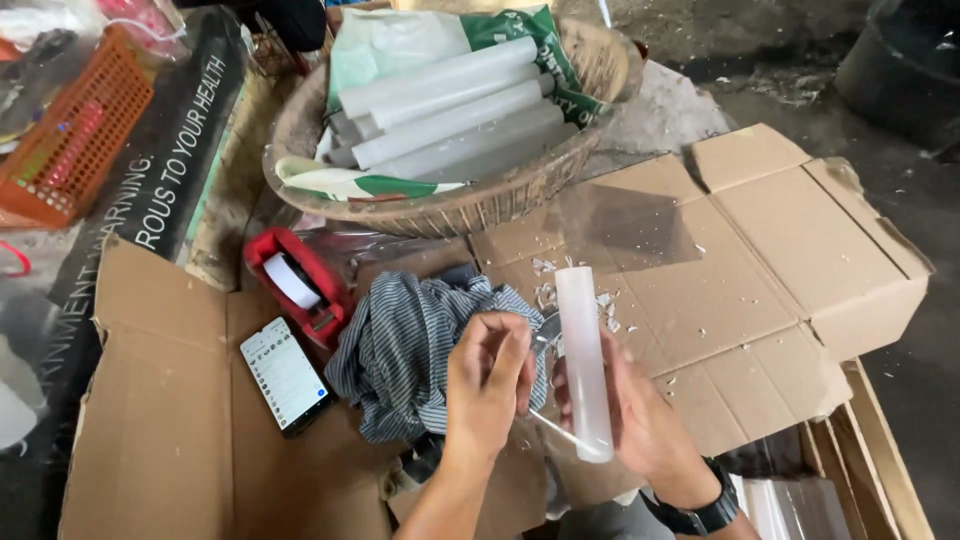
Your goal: Cleaning and inspecting white cylindrical candles by scraping off excess wax with a knife and wiping them with a cloth.
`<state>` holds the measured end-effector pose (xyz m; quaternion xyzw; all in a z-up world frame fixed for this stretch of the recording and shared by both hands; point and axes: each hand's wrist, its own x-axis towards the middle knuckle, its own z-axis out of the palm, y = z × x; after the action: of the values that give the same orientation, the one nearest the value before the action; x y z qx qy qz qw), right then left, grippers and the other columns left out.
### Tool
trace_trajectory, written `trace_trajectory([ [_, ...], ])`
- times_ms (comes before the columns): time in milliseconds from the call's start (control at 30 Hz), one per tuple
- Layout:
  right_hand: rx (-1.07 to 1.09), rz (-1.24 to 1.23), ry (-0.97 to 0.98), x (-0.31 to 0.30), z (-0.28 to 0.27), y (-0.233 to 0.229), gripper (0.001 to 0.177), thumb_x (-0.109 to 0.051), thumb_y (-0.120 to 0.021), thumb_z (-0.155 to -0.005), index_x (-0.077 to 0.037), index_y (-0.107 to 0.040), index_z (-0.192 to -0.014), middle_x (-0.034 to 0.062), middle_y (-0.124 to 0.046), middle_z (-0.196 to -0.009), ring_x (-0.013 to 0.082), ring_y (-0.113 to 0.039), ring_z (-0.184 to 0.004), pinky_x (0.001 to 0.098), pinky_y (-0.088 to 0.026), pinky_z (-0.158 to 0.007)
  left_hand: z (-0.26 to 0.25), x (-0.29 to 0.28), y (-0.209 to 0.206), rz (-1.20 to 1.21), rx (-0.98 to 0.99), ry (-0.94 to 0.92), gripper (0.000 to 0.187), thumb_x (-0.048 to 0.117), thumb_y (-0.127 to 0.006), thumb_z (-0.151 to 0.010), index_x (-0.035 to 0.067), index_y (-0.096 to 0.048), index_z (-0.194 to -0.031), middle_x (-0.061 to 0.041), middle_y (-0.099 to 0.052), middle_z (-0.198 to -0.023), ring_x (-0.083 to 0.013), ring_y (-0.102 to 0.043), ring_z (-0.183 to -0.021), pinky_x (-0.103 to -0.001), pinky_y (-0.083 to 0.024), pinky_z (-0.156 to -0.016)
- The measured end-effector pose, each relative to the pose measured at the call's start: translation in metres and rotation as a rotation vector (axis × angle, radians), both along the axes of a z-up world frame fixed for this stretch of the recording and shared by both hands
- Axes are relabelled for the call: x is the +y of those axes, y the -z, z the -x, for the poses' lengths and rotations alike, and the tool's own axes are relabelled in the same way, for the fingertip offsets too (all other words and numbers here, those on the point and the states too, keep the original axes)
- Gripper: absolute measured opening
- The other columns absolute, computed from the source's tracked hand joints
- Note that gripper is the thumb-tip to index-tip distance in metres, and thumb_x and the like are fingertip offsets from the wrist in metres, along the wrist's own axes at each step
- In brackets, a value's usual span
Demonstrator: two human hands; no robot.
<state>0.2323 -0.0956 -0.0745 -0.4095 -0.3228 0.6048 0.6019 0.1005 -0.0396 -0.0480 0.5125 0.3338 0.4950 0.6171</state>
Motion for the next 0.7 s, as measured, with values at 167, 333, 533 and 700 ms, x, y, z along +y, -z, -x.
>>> trace_trajectory([
  [167, 0.131, -0.069, -0.072, -0.005, -0.003, -0.001, 0.065, -0.052, -0.037, -0.08, -0.006, -0.03, -0.126, 0.0148, -0.053, -0.093, 0.0213, -0.054, -0.074, 0.0328, -0.046, -0.065, -0.004, 0.004, 0.024, 0.012, 0.067, -0.03, 0.016, 0.017, -0.052, -0.083, 0.003, -0.048, -0.089, -0.007, -0.051, -0.051, -0.0082, -0.036, -0.029, -0.021, -0.03, -0.028],
  [333, 0.142, -0.062, -0.091, -0.003, -0.008, -0.001, 0.073, -0.035, -0.062, -0.073, -0.009, -0.026, -0.132, 0.0131, -0.054, -0.095, 0.023, -0.056, -0.076, 0.0341, -0.047, -0.066, -0.008, 0.002, 0.028, -0.036, 0.13, -0.083, 0.02, 0.02, -0.053, -0.082, 0.004, -0.048, -0.092, -0.004, -0.051, -0.049, -0.0076, -0.038, -0.03, -0.02, -0.032, -0.029],
  [533, 0.241, -0.09, -0.1, -0.007, -0.009, 0.005, 0.061, -0.01, -0.047, -0.08, -0.01, -0.02, -0.135, 0.0172, -0.052, -0.105, 0.0275, -0.056, -0.086, 0.0352, -0.047, -0.066, -0.009, 0.001, 0.028, -0.073, 0.154, -0.109, 0.019, 0.019, -0.052, -0.082, 0.005, -0.047, -0.093, -0.002, -0.05, -0.05, -0.0071, -0.039, -0.034, -0.021, -0.034, -0.033],
  [700, 0.198, -0.095, -0.062, -0.009, -0.01, 0.001, 0.048, -0.01, -0.051, -0.081, 0.0, -0.035, -0.125, 0.0144, -0.056, -0.097, 0.0255, -0.058, -0.082, 0.0361, -0.05, -0.068, 0.0, 0.001, 0.023, -0.495, 0.327, -0.32, 0.047, 0.017, -0.052, -0.084, 0.003, -0.029, -0.123, -0.013, -0.045, -0.111, -0.0193, -0.053, -0.096, -0.029, -0.045, -0.079],
])
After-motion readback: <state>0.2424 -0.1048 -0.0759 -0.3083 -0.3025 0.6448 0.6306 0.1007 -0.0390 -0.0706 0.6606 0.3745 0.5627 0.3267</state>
